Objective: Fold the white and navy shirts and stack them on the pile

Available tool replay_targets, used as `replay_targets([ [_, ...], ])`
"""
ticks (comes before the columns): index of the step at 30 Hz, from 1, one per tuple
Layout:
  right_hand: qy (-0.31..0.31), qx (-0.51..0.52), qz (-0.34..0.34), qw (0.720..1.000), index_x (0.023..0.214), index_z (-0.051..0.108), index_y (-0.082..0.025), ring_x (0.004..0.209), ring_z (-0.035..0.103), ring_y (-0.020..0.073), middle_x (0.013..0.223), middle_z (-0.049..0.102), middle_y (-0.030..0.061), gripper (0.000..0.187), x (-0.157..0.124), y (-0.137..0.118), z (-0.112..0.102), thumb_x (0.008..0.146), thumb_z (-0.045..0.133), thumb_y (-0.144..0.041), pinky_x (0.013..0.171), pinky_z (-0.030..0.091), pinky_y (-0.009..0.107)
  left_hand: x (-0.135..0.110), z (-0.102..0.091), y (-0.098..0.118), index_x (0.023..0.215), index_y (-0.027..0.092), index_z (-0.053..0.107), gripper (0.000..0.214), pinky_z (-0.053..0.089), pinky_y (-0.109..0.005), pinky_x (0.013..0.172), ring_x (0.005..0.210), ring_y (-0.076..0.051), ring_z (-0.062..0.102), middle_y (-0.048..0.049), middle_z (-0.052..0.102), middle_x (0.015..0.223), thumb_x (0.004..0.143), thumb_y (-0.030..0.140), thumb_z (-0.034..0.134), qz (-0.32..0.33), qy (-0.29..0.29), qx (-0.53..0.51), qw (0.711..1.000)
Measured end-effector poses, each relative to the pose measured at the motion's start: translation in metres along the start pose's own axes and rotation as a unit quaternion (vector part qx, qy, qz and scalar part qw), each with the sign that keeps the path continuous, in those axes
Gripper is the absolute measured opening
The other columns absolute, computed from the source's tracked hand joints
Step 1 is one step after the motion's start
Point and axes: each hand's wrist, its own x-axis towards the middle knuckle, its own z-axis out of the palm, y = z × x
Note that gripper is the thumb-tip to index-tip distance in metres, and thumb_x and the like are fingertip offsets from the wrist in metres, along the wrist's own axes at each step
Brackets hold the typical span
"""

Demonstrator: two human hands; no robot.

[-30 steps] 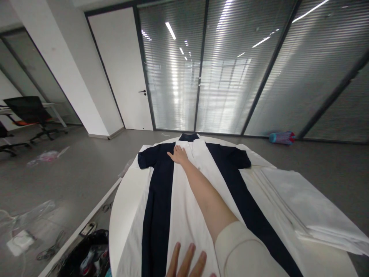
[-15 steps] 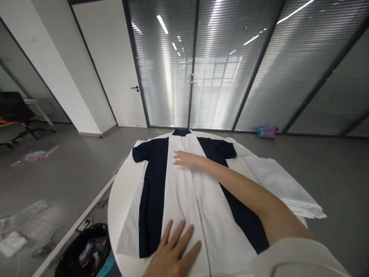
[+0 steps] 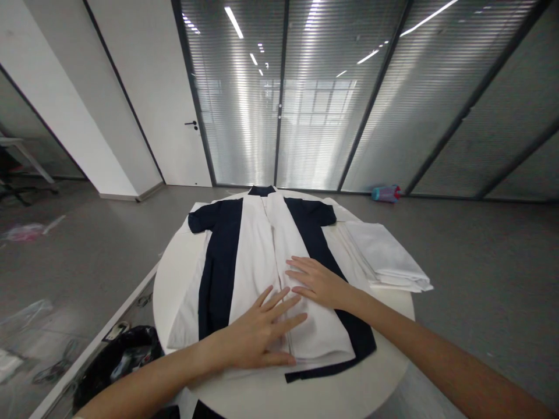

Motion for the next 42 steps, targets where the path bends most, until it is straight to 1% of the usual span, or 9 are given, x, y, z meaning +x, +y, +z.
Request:
replay_targets([
  [5, 0.089, -0.005, 0.03, 0.996, 0.132, 0.062, -0.015, 0.139, 0.044, 0.0303, 0.142, 0.055, 0.018, 0.038, -0.037, 0.005, 0.021, 0.101, 0.05, -0.033, 0.111, 0.042, 0.052, 0.003, 0.03, 0.003, 0.159, 0.029, 0.022, 0.087, -0.004, -0.065, 0.118, 0.151, -0.039, 0.009, -0.0129, 0.02, 0.164, 0.088, 0.067, 0.056, 0.037, -0.05, -0.021, 0.998],
  [9, 0.131, 0.009, 0.048, 0.99, 0.131, 0.061, -0.018, 0.134, 0.049, 0.0248, 0.139, 0.058, 0.014, 0.035, -0.054, 0.003, 0.029, 0.102, 0.043, -0.021, 0.109, 0.046, 0.046, 0.003, 0.014, 0.007, 0.158, 0.029, 0.026, 0.077, -0.001, -0.066, 0.119, 0.152, -0.038, 0.008, -0.0116, 0.02, 0.164, 0.093, 0.061, 0.053, 0.032, -0.086, -0.049, 0.995],
  [14, 0.134, -0.034, 0.029, 0.99, 0.125, 0.065, -0.023, 0.123, 0.057, 0.0235, 0.13, 0.062, 0.0116, 0.04, -0.094, -0.004, 0.016, 0.097, 0.041, -0.006, 0.102, 0.051, 0.044, -0.028, -0.025, 0.001, 0.153, 0.029, 0.037, 0.055, 0.023, -0.046, 0.123, 0.147, -0.023, 0.032, -0.0039, 0.041, 0.156, 0.1, 0.019, 0.046, -0.003, -0.051, -0.067, 0.996],
  [16, 0.109, -0.053, 0.017, 0.992, 0.127, 0.064, -0.024, 0.126, 0.054, 0.0247, 0.133, 0.059, 0.0124, 0.043, -0.11, -0.011, 0.011, 0.095, 0.043, -0.004, 0.102, 0.051, 0.045, -0.05, -0.031, -0.007, 0.147, 0.032, 0.046, 0.065, 0.03, -0.045, 0.121, 0.144, -0.021, 0.039, -0.0003, 0.047, 0.153, 0.091, 0.001, 0.043, -0.039, -0.023, -0.033, 0.998],
  [19, 0.076, -0.057, 0.006, 0.995, 0.134, 0.059, -0.025, 0.129, 0.05, 0.0258, 0.139, 0.055, 0.013, 0.053, -0.126, -0.022, 0.008, 0.091, 0.044, 0.001, 0.103, 0.05, 0.046, -0.077, -0.029, -0.015, 0.141, 0.036, 0.053, 0.078, 0.034, -0.049, 0.118, 0.145, -0.025, 0.036, 0.0039, 0.047, 0.152, 0.077, -0.008, 0.044, -0.071, -0.034, 0.008, 0.997],
  [26, 0.058, -0.05, -0.004, 0.997, 0.136, 0.057, -0.02, 0.13, 0.049, 0.0262, 0.137, 0.057, 0.0123, 0.064, -0.125, -0.028, 0.013, 0.08, 0.042, 0.005, 0.105, 0.049, 0.047, -0.085, -0.027, -0.005, 0.14, 0.034, 0.053, 0.08, 0.028, -0.055, 0.12, 0.149, -0.03, 0.027, 0.0054, 0.04, 0.156, 0.07, -0.003, 0.052, -0.098, -0.102, 0.007, 0.99],
  [30, 0.072, -0.051, -0.001, 0.996, 0.135, 0.058, -0.02, 0.13, 0.049, 0.0249, 0.14, 0.056, 0.0116, 0.07, -0.123, -0.025, 0.018, 0.074, 0.039, 0.009, 0.105, 0.048, 0.047, -0.086, -0.022, -0.007, 0.146, 0.032, 0.046, 0.076, 0.023, -0.057, 0.122, 0.148, -0.027, 0.03, 0.0024, 0.043, 0.155, 0.077, 0.0, 0.049, -0.087, -0.075, 0.021, 0.993],
  [36, 0.09, -0.04, 0.017, 0.995, 0.13, 0.062, -0.023, 0.139, 0.042, 0.0244, 0.149, 0.049, 0.0098, 0.067, -0.119, -0.023, 0.022, 0.077, 0.039, 0.01, 0.107, 0.045, 0.048, -0.091, -0.008, -0.016, 0.144, 0.028, 0.049, 0.079, 0.018, -0.058, 0.123, 0.149, -0.028, 0.027, -0.0002, 0.042, 0.156, 0.072, -0.003, 0.05, -0.053, -0.047, 0.051, 0.996],
  [42, 0.072, -0.008, -0.021, 0.997, 0.126, 0.064, -0.019, 0.142, 0.038, 0.0239, 0.139, 0.061, 0.0069, 0.061, -0.117, -0.029, 0.009, 0.078, 0.039, 0.01, 0.109, 0.042, 0.05, -0.097, -0.019, -0.015, 0.144, 0.026, 0.05, 0.072, 0.02, -0.052, 0.124, 0.144, -0.021, 0.039, -0.0024, 0.054, 0.147, 0.08, -0.006, 0.044, -0.016, -0.007, 0.002, 1.0],
])
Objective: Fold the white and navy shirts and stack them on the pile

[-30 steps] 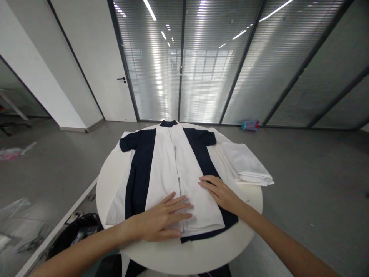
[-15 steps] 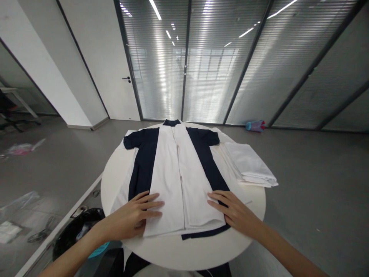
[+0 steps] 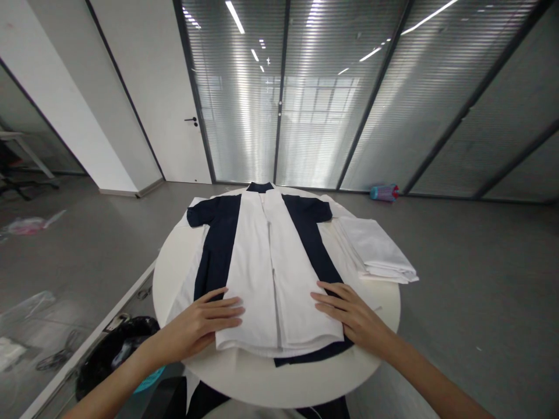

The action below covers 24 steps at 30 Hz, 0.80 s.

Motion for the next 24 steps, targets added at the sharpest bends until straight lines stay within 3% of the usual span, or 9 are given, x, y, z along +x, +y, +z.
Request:
replay_targets([
  [4, -0.035, 0.043, -0.016, 0.998, 0.121, 0.067, -0.02, 0.133, 0.051, 0.0235, 0.129, 0.068, 0.0067, 0.045, -0.001, -0.014, -0.004, 0.089, 0.044, 0.001, 0.105, 0.046, 0.047, -0.01, -0.006, 0.011, 0.143, 0.029, 0.052, 0.069, 0.021, -0.048, 0.125, 0.14, -0.02, 0.045, -0.0003, 0.059, 0.142, 0.082, -0.003, 0.05, -0.008, -0.037, -0.046, 0.998],
  [7, -0.035, 0.051, 0.012, 0.998, 0.126, 0.065, -0.019, 0.129, 0.055, 0.0214, 0.136, 0.063, 0.0097, 0.04, -0.002, -0.018, -0.002, 0.093, 0.046, -0.005, 0.103, 0.05, 0.04, -0.018, -0.003, 0.014, 0.145, 0.031, 0.05, 0.067, 0.027, -0.049, 0.123, 0.144, -0.023, 0.038, -0.0011, 0.051, 0.149, 0.084, 0.004, 0.056, -0.049, -0.04, -0.063, 0.996],
  [12, -0.046, 0.054, 0.03, 0.997, 0.129, 0.064, -0.022, 0.137, 0.047, 0.0214, 0.148, 0.052, 0.0085, 0.046, 0.001, -0.01, 0.0, 0.091, 0.047, -0.003, 0.11, 0.045, 0.041, -0.022, 0.002, 0.013, 0.148, 0.031, 0.045, 0.062, 0.033, -0.047, 0.12, 0.148, -0.022, 0.031, -0.0022, 0.037, 0.159, 0.092, 0.007, 0.049, -0.096, -0.02, -0.052, 0.994],
  [16, -0.058, 0.055, 0.007, 0.997, 0.134, 0.06, -0.021, 0.139, 0.045, 0.0222, 0.146, 0.054, 0.0084, 0.05, 0.008, -0.002, 0.001, 0.09, 0.047, -0.001, 0.111, 0.043, 0.045, -0.015, 0.002, 0.013, 0.152, 0.027, 0.038, 0.066, 0.031, -0.047, 0.121, 0.148, -0.024, 0.031, -0.0049, 0.037, 0.159, 0.091, 0.005, 0.048, -0.098, -0.005, -0.023, 0.995],
  [19, -0.045, 0.074, 0.006, 0.996, 0.129, 0.063, -0.02, 0.129, 0.055, 0.0211, 0.133, 0.065, 0.0079, 0.043, 0.015, 0.004, 0.001, 0.092, 0.047, -0.004, 0.11, 0.043, 0.044, -0.007, -0.002, 0.01, 0.144, 0.027, 0.049, 0.05, 0.025, -0.047, 0.123, 0.145, -0.023, 0.037, -0.0036, 0.044, 0.155, 0.097, 0.012, 0.045, -0.076, -0.018, -0.03, 0.996],
  [21, -0.03, 0.1, 0.029, 0.994, 0.121, 0.067, -0.022, 0.118, 0.062, 0.0209, 0.122, 0.071, 0.0066, 0.04, 0.022, 0.01, 0.0, 0.093, 0.045, -0.005, 0.105, 0.045, 0.044, -0.002, -0.007, 0.004, 0.136, 0.026, 0.057, 0.039, 0.029, -0.044, 0.121, 0.138, -0.022, 0.046, -0.0041, 0.054, 0.147, 0.102, 0.018, 0.039, -0.087, -0.014, -0.065, 0.994],
  [24, 0.006, 0.166, 0.114, 0.979, 0.106, 0.071, -0.021, 0.095, 0.068, 0.0209, 0.101, 0.074, 0.0072, 0.03, 0.042, 0.024, 0.0, 0.093, 0.045, -0.013, 0.085, 0.053, 0.036, 0.013, -0.014, -0.019, 0.106, 0.019, 0.067, 0.038, 0.048, -0.037, 0.099, 0.104, -0.022, 0.064, -0.0069, 0.071, 0.109, 0.105, 0.036, 0.033, -0.183, 0.077, -0.139, 0.97],
])
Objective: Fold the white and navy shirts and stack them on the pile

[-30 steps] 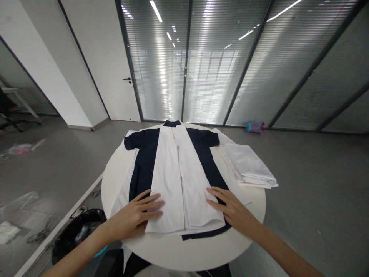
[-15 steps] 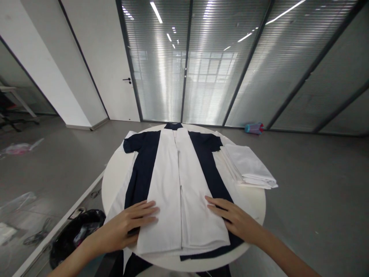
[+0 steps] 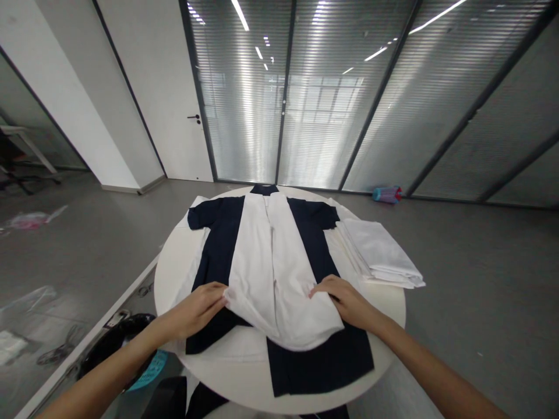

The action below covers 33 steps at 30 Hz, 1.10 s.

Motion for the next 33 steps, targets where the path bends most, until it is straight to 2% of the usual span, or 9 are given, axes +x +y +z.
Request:
replay_targets([
  [3, 0.067, 0.086, 0.086, 0.99, 0.093, 0.068, -0.018, 0.084, 0.067, 0.0223, 0.091, 0.073, 0.008, 0.023, 0.031, 0.014, 0.002, 0.091, 0.046, -0.023, 0.074, 0.052, 0.033, 0.038, -0.005, -0.022, 0.08, 0.017, 0.06, 0.052, 0.049, -0.03, 0.073, 0.075, -0.019, 0.058, -0.0034, 0.063, 0.077, 0.099, 0.059, 0.037, -0.112, 0.146, -0.109, 0.977],
  [5, 0.114, 0.113, 0.174, 0.972, 0.086, 0.066, -0.017, 0.084, 0.066, 0.0242, 0.089, 0.072, 0.0087, 0.024, 0.052, 0.024, 0.008, 0.09, 0.045, -0.029, 0.075, 0.05, 0.033, 0.067, -0.004, -0.038, 0.078, 0.016, 0.058, 0.056, 0.046, -0.028, 0.065, 0.071, -0.017, 0.053, -0.0018, 0.059, 0.072, 0.09, 0.07, 0.046, -0.162, 0.195, -0.195, 0.947],
  [8, 0.137, 0.115, 0.282, 0.943, 0.072, 0.063, -0.017, 0.076, 0.063, 0.0245, 0.077, 0.07, 0.0075, 0.03, 0.075, 0.039, 0.02, 0.088, 0.046, -0.036, 0.071, 0.048, 0.033, 0.098, 0.0, -0.057, 0.084, 0.014, 0.06, 0.061, 0.04, -0.024, 0.055, 0.062, -0.014, 0.049, 0.0001, 0.056, 0.066, 0.078, 0.074, 0.06, -0.242, 0.171, -0.319, 0.9],
  [12, 0.139, 0.119, 0.3, 0.936, 0.059, 0.055, -0.019, 0.065, 0.058, 0.0214, 0.062, 0.062, 0.0036, 0.037, 0.082, 0.049, 0.032, 0.086, 0.045, -0.043, 0.062, 0.042, 0.029, 0.102, 0.0, -0.066, 0.099, 0.011, 0.064, 0.064, 0.038, -0.023, 0.051, 0.056, -0.012, 0.05, 0.0005, 0.057, 0.066, 0.077, 0.072, 0.064, -0.282, 0.124, -0.408, 0.86],
  [19, 0.205, 0.12, 0.283, 0.929, 0.075, 0.057, -0.019, 0.076, 0.06, 0.0236, 0.077, 0.067, 0.0066, 0.047, 0.066, 0.038, 0.033, 0.091, 0.034, -0.056, 0.067, 0.046, 0.031, 0.07, -0.002, -0.05, 0.106, 0.013, 0.069, 0.053, 0.049, -0.031, 0.079, 0.095, -0.024, 0.063, -0.0088, 0.071, 0.101, 0.077, 0.056, 0.075, -0.191, 0.063, -0.398, 0.895],
  [22, 0.196, 0.097, 0.291, 0.931, 0.074, 0.057, -0.02, 0.067, 0.06, 0.0225, 0.069, 0.063, 0.0049, 0.039, 0.067, 0.039, 0.035, 0.089, 0.041, -0.051, 0.063, 0.047, 0.032, 0.066, 0.003, -0.046, 0.1, 0.012, 0.067, 0.055, 0.047, -0.028, 0.068, 0.083, -0.022, 0.06, -0.008, 0.07, 0.093, 0.078, 0.062, 0.07, -0.187, 0.073, -0.372, 0.907],
  [24, 0.2, 0.103, 0.302, 0.926, 0.091, 0.063, -0.018, 0.065, 0.062, 0.022, 0.074, 0.066, 0.0046, 0.03, 0.068, 0.043, 0.038, 0.087, 0.048, -0.044, 0.063, 0.049, 0.033, 0.066, 0.006, -0.047, 0.101, 0.012, 0.066, 0.056, 0.044, -0.026, 0.062, 0.076, -0.019, 0.057, -0.0072, 0.068, 0.091, 0.077, 0.063, 0.071, -0.186, 0.063, -0.366, 0.91],
  [28, 0.228, 0.093, 0.312, 0.917, 0.117, 0.062, -0.018, 0.067, 0.067, 0.0213, 0.095, 0.073, 0.0084, 0.038, 0.065, 0.05, 0.044, 0.084, 0.057, -0.036, 0.069, 0.054, 0.036, 0.069, 0.007, -0.05, 0.104, 0.013, 0.064, 0.055, 0.043, -0.024, 0.059, 0.073, -0.016, 0.055, -0.0062, 0.066, 0.093, 0.075, 0.058, 0.075, -0.204, 0.037, -0.372, 0.905],
  [33, 0.207, 0.135, 0.328, 0.912, 0.127, 0.057, -0.016, 0.075, 0.072, 0.0251, 0.087, 0.074, 0.0087, 0.047, 0.059, 0.052, 0.041, 0.09, 0.053, -0.043, 0.071, 0.055, 0.036, 0.074, 0.009, -0.056, 0.104, 0.012, 0.061, 0.059, 0.041, -0.022, 0.047, 0.056, -0.01, 0.047, 0.0017, 0.053, 0.07, 0.079, 0.064, 0.068, -0.239, 0.069, -0.359, 0.9],
])
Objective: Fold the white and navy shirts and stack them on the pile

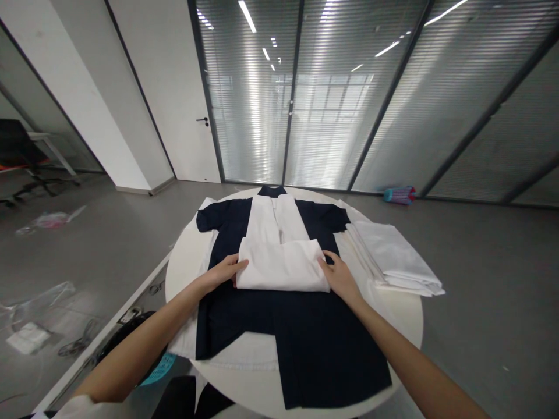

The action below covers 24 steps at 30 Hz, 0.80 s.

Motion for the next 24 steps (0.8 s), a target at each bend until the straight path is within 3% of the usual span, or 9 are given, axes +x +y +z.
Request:
replay_targets([
  [5, -0.006, -0.043, 0.014, 0.999, 0.142, 0.046, -0.013, 0.076, 0.072, 0.0238, 0.098, 0.073, 0.0107, 0.058, 0.004, -0.003, -0.005, 0.085, 0.051, -0.025, 0.076, 0.055, 0.037, 0.002, -0.001, 0.004, 0.131, 0.015, 0.05, 0.068, 0.039, -0.019, 0.042, 0.05, -0.007, 0.046, 0.0034, 0.054, 0.074, 0.08, 0.054, 0.073, 0.001, -0.034, 0.004, 0.999],
  [8, -0.022, -0.066, 0.014, 0.997, 0.145, 0.043, -0.014, 0.071, 0.07, 0.0228, 0.093, 0.073, 0.0078, 0.063, 0.004, -0.006, -0.006, 0.083, 0.052, -0.022, 0.076, 0.054, 0.036, 0.001, -0.001, 0.005, 0.142, 0.016, 0.04, 0.08, 0.04, -0.019, 0.041, 0.051, -0.008, 0.048, 0.002, 0.057, 0.077, 0.079, 0.049, 0.075, -0.009, -0.039, -0.009, 0.999],
  [13, -0.024, -0.048, 0.014, 0.998, 0.143, 0.042, -0.015, 0.072, 0.07, 0.024, 0.075, 0.07, 0.0027, 0.057, -0.002, -0.007, -0.007, 0.088, 0.049, -0.031, 0.074, 0.051, 0.035, -0.001, -0.001, 0.001, 0.158, 0.022, 0.006, 0.104, 0.044, -0.021, 0.043, 0.05, -0.009, 0.051, 0.0028, 0.057, 0.075, 0.082, 0.05, 0.073, -0.005, -0.004, -0.014, 1.0],
  [16, -0.029, -0.06, 0.005, 0.998, 0.145, 0.04, -0.015, 0.067, 0.068, 0.0229, 0.069, 0.067, 0.0003, 0.061, -0.004, -0.007, -0.008, 0.087, 0.05, -0.031, 0.072, 0.05, 0.034, -0.003, 0.0, -0.004, 0.158, 0.024, -0.01, 0.114, 0.038, -0.017, 0.039, 0.045, -0.007, 0.046, 0.006, 0.055, 0.07, 0.084, 0.049, 0.073, 0.019, 0.005, -0.002, 1.0],
  [20, -0.031, -0.111, 0.005, 0.993, 0.147, 0.038, -0.016, 0.066, 0.065, 0.0212, 0.067, 0.063, -0.0017, 0.064, -0.004, -0.011, -0.008, 0.085, 0.054, -0.025, 0.073, 0.047, 0.031, -0.001, 0.0, -0.008, 0.159, 0.02, -0.009, 0.113, 0.025, -0.013, 0.033, 0.037, -0.003, 0.033, 0.012, 0.044, 0.056, 0.085, 0.047, 0.072, 0.03, 0.026, 0.041, 0.998],
  [24, -0.035, -0.132, 0.018, 0.991, 0.146, 0.038, -0.016, 0.07, 0.065, 0.0218, 0.066, 0.061, -0.0018, 0.062, -0.004, -0.017, -0.008, 0.087, 0.054, -0.024, 0.074, 0.045, 0.03, 0.001, -0.001, -0.008, 0.159, 0.019, -0.006, 0.114, 0.023, -0.011, 0.032, 0.036, -0.003, 0.033, 0.0134, 0.041, 0.051, 0.083, 0.048, 0.074, 0.026, 0.025, 0.056, 0.998],
])
